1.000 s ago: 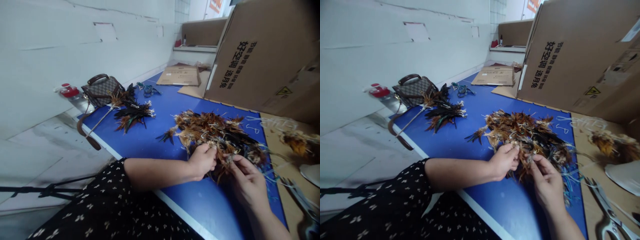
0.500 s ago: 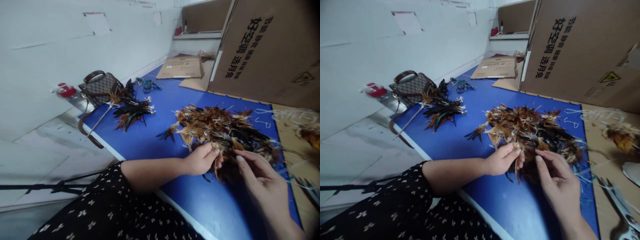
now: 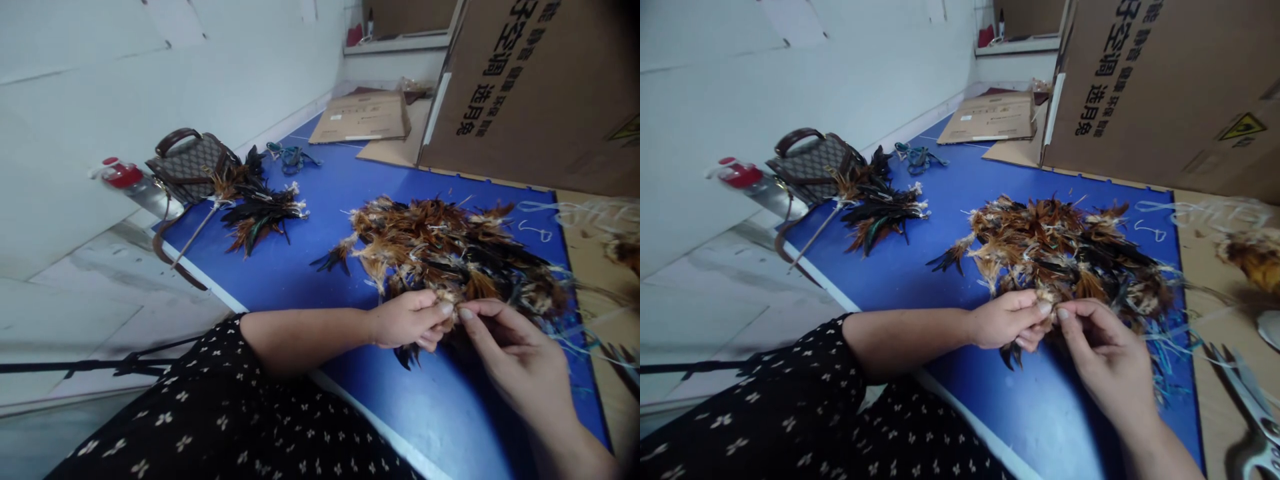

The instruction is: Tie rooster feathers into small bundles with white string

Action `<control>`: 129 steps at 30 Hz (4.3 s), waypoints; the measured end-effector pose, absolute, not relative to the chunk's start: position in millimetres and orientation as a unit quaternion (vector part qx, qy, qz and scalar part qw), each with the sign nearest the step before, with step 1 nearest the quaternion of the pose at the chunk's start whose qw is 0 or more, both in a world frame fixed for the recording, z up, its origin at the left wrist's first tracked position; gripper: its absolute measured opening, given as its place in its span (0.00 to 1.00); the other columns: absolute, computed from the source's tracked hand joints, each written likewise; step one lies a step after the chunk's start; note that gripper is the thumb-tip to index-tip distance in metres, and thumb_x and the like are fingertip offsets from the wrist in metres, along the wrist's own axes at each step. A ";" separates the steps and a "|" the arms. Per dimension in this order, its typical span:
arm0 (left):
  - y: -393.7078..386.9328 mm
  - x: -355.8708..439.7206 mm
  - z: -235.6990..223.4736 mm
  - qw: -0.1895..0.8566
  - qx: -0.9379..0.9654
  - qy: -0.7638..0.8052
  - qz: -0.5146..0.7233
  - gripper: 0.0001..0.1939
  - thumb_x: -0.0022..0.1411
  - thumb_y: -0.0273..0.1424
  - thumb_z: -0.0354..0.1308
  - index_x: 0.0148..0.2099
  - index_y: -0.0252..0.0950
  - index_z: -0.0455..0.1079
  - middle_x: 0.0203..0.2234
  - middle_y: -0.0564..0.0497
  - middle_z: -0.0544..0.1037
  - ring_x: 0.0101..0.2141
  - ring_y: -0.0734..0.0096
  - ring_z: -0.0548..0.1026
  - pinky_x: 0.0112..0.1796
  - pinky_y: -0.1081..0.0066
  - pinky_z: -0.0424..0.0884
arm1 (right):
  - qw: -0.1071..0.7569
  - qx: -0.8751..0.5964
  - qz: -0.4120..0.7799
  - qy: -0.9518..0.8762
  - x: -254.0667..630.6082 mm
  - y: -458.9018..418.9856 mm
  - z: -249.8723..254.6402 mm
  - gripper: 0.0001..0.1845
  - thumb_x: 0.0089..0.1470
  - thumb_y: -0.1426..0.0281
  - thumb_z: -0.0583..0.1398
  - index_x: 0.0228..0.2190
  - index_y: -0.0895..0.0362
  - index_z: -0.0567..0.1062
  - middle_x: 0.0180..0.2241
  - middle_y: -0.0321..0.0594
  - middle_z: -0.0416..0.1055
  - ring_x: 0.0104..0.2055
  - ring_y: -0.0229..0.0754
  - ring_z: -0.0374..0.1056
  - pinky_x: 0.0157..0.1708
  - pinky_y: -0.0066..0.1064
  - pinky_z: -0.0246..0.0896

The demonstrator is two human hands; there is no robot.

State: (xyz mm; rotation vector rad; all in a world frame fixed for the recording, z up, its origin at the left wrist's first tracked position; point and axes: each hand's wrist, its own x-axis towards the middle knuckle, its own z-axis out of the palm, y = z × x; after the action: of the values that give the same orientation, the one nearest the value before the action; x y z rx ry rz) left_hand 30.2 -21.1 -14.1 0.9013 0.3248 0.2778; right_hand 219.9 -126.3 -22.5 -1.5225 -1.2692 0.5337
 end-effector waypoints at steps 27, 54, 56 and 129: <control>-22.8 29.3 -25.5 0.872 0.462 0.150 0.060 0.28 0.72 0.50 0.79 0.39 0.39 0.66 0.29 0.59 0.67 0.27 0.79 0.61 0.30 0.72 0.60 | 0.507 -0.639 0.263 -0.516 218.5 -128.1 -17.8 0.31 0.63 0.35 0.76 0.39 0.50 0.88 0.32 0.41 0.86 0.29 0.43 0.81 0.27 0.29 0.80; -10.4 31.6 -33.2 0.885 0.423 0.169 0.095 0.19 0.84 0.45 0.66 0.45 0.36 0.72 0.31 0.54 0.77 0.28 0.73 0.79 0.33 0.70 0.80 | 0.498 -0.555 0.136 -0.652 218.7 -127.0 -22.2 0.19 0.77 0.63 0.68 0.64 0.44 0.91 0.58 0.48 0.88 0.55 0.52 0.86 0.53 0.46 0.87; -8.0 32.6 -35.1 0.890 0.411 0.169 0.100 0.19 0.82 0.46 0.69 0.45 0.36 0.72 0.31 0.54 0.78 0.29 0.72 0.80 0.35 0.67 0.82 | 0.494 -0.563 0.138 -0.648 218.0 -128.1 -22.0 0.19 0.77 0.60 0.68 0.64 0.45 0.90 0.59 0.48 0.87 0.56 0.53 0.86 0.54 0.48 0.88; -13.9 26.0 -19.6 0.851 0.452 0.148 0.221 0.32 0.55 0.54 0.89 0.41 0.29 0.87 0.36 0.42 0.90 0.36 0.66 0.86 0.47 0.63 0.82 | 0.396 -0.839 0.023 -0.372 449.3 -127.9 85.7 0.19 0.79 0.63 0.67 0.60 0.64 0.87 0.48 0.63 0.89 0.35 0.45 0.84 0.39 0.39 0.80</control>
State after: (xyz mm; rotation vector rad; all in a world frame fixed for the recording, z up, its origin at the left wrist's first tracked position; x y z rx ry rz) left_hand 26.0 -13.9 -19.6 0.9520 0.3111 0.4659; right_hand 449.3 -127.9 85.7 -2.1269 -0.9428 0.0582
